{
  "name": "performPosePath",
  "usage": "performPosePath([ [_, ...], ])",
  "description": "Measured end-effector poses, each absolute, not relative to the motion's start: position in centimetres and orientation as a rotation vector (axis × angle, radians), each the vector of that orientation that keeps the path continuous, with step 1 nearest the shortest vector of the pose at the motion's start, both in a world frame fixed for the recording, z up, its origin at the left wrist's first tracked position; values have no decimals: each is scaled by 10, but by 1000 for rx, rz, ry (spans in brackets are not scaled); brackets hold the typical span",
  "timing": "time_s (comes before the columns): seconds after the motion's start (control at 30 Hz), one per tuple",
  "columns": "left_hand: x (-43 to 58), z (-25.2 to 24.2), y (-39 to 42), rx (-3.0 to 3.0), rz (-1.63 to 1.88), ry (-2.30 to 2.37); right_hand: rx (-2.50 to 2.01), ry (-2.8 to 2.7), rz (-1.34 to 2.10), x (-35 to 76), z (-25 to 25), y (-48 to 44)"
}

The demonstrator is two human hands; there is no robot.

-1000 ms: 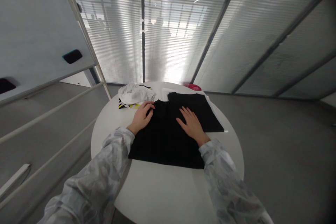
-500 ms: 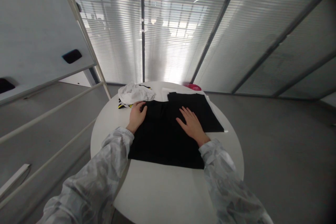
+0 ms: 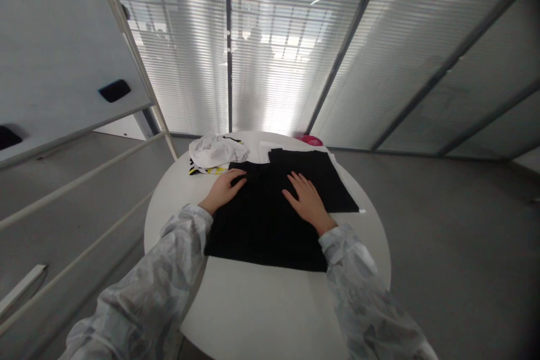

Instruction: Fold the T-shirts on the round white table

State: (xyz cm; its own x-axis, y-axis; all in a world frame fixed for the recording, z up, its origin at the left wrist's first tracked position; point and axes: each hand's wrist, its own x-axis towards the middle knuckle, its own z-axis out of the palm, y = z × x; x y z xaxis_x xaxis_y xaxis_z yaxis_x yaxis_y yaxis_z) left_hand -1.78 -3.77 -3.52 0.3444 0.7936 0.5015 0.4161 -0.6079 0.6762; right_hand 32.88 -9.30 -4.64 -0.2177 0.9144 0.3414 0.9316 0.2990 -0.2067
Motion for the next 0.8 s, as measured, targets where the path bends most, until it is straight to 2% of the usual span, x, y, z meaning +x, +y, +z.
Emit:
performPosePath([
  [0.17, -23, -48, -18, 1821, 1298, 1433, -1659, -2183, -44, 329, -45, -95],
  [0.37, -24, -57, -9, 1429, 1361, 1260, -1655, -2177, -38, 331, -47, -95],
  [0.63, -22, -63, 0, 1410, 1371, 1173, -1641, -2178, -61, 332, -48, -97],
  [0.8, -20, -42, -21, 1880, 1608, 1375, -1615, -2182, -88, 332, -44, -98],
])
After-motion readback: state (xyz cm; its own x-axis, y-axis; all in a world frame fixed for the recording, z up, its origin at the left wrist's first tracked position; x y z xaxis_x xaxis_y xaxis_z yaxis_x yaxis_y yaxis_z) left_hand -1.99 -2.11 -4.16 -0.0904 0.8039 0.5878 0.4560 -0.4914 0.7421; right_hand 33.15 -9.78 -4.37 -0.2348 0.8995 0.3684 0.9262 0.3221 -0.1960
